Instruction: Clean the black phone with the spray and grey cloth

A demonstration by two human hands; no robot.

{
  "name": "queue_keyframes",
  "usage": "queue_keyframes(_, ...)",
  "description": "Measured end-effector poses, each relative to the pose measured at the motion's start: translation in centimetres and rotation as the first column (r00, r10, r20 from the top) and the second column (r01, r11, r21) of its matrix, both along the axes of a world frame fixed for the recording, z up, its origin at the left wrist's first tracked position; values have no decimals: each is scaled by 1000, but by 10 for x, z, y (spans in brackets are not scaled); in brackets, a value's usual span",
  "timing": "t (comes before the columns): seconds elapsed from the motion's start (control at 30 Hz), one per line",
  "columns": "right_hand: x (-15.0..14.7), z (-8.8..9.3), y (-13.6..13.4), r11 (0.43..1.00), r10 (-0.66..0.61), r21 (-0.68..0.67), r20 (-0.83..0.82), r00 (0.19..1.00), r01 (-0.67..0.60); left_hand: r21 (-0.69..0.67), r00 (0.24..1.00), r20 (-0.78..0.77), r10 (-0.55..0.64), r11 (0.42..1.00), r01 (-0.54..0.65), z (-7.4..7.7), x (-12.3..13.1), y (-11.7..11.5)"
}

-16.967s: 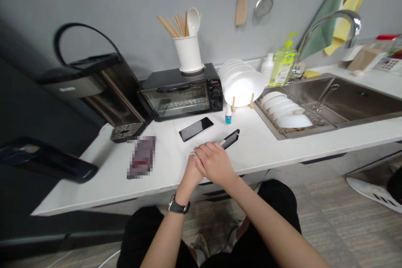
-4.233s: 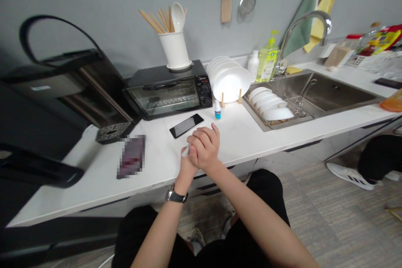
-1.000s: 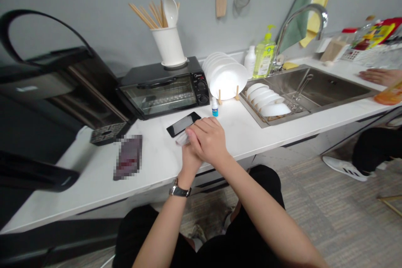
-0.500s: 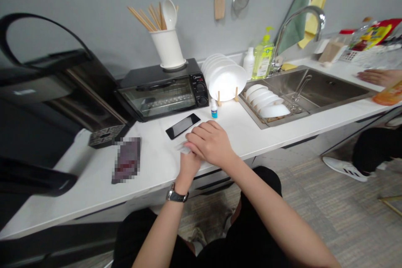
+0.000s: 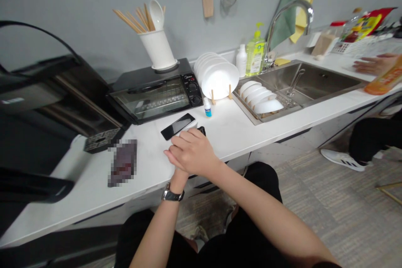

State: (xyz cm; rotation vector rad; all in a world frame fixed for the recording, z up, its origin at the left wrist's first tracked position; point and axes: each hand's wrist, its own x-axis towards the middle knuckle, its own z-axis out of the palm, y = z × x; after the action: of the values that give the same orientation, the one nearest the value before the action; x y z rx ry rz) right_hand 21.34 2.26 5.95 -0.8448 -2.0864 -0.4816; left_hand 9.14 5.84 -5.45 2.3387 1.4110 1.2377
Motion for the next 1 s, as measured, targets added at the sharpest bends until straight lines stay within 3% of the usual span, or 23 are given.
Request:
queue_keyframes(0.1, 14, 5, 12, 999, -23, -43, 28, 999, 24, 18, 999, -51, 1, 1000, 0, 9, 5, 3)
queue_keyframes(0.23, 28, 10, 21, 970, -172, -209, -242, 955, 122, 22, 993, -114, -27, 999, 30, 30, 16, 5)
queue_keyframes(0.4, 30, 0, 28, 912, -344, -394, -581, 737, 115, -2, 989, -143, -26, 1000, 27, 46, 20, 3)
queue_keyframes(0.47, 27, -6, 27, 901, -374, -422, -636, 675, 102, -13, 993, -109, -34, 999, 32, 46, 17, 2)
queue_keyframes(0.53, 21, -10, 22, 926, -321, -362, -611, 724, 105, -9, 997, -46, -61, 998, 61, 43, 11, 0)
queue_keyframes(0.63, 16, -10, 12, 976, -77, -215, -499, 863, -37, 11, 994, 4, -108, 994, 108, 36, 0, -3)
queue_keyframes(0.73, 23, -7, 8, 939, 194, -197, -368, 909, -280, -2, 990, -28, -137, 991, 137, 37, -12, -12)
queue_keyframes(0.8, 35, -9, 12, 906, 218, -255, -406, 888, -339, -12, 985, -87, -151, 988, 151, 45, -21, -21)
queue_keyframes(0.87, 50, -17, 19, 915, 3, -310, -633, 774, -257, -23, 973, -197, -116, 993, 114, 56, -27, -31)
queue_keyframes(0.93, 66, -33, 29, 880, -299, -433, -825, 480, -195, -28, 958, -285, -26, 999, 18, 66, -28, -40)
queue_keyframes(0.97, 73, -43, 34, 839, -411, -497, -846, 340, -222, -20, 943, -333, 20, 999, -28, 70, -27, -44)
queue_keyframes(1.0, 79, -53, 39, 792, -484, -542, -838, 252, -281, -3, 922, -382, 63, 998, -69, 73, -24, -46)
